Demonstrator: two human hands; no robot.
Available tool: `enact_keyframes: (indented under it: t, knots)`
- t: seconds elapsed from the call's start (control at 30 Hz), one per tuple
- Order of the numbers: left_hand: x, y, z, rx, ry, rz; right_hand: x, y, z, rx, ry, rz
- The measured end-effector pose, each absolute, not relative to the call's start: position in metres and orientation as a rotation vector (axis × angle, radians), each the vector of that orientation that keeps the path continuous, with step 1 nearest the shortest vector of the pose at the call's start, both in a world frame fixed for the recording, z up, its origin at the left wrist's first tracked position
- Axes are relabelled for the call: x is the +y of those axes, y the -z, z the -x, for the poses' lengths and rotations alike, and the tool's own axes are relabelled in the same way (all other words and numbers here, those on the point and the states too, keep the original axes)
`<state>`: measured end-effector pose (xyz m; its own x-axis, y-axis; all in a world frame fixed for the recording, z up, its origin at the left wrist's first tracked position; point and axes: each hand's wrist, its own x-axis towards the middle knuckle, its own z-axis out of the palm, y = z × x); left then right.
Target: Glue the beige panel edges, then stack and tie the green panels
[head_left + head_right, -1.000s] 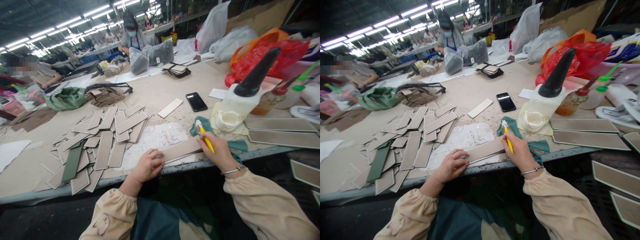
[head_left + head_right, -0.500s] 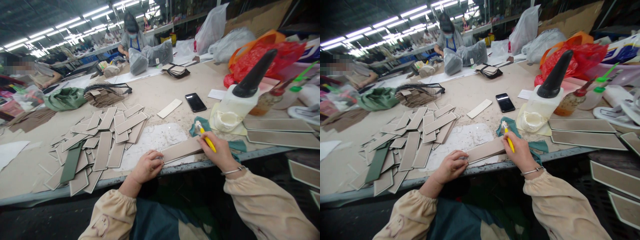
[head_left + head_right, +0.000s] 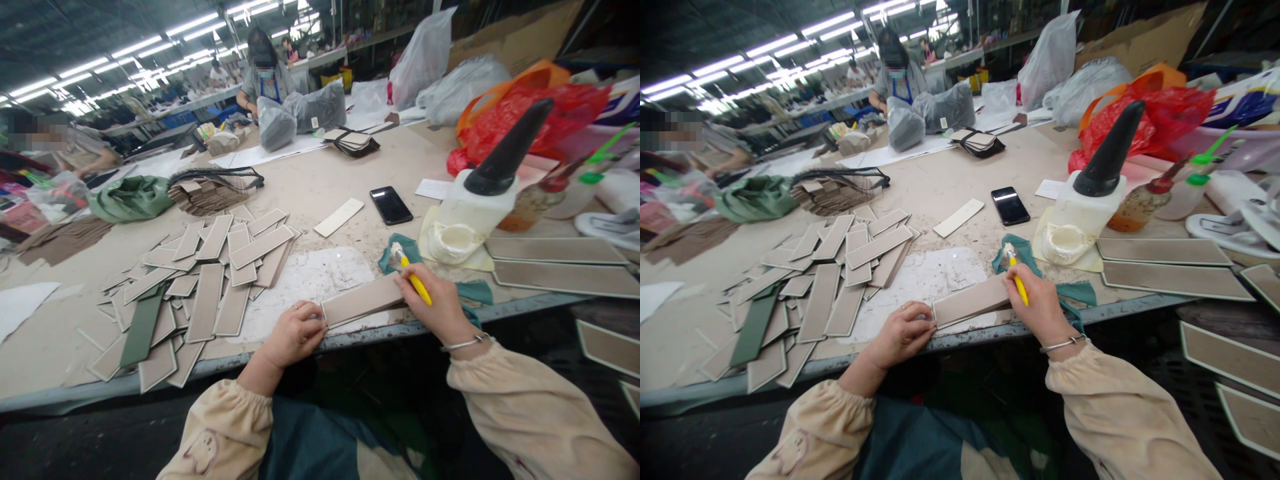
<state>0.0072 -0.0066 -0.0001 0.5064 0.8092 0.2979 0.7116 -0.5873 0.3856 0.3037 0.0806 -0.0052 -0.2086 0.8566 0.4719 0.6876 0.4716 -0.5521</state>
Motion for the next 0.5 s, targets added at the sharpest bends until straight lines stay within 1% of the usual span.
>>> enact_keyframes:
  t: [0.5]
  knots:
    - [-0.0054, -0.0028, -0.0084, 1.268, -0.662, -2.564, 0.0804, 0.0064, -0.3030, -1.989, -0.281, 1.258]
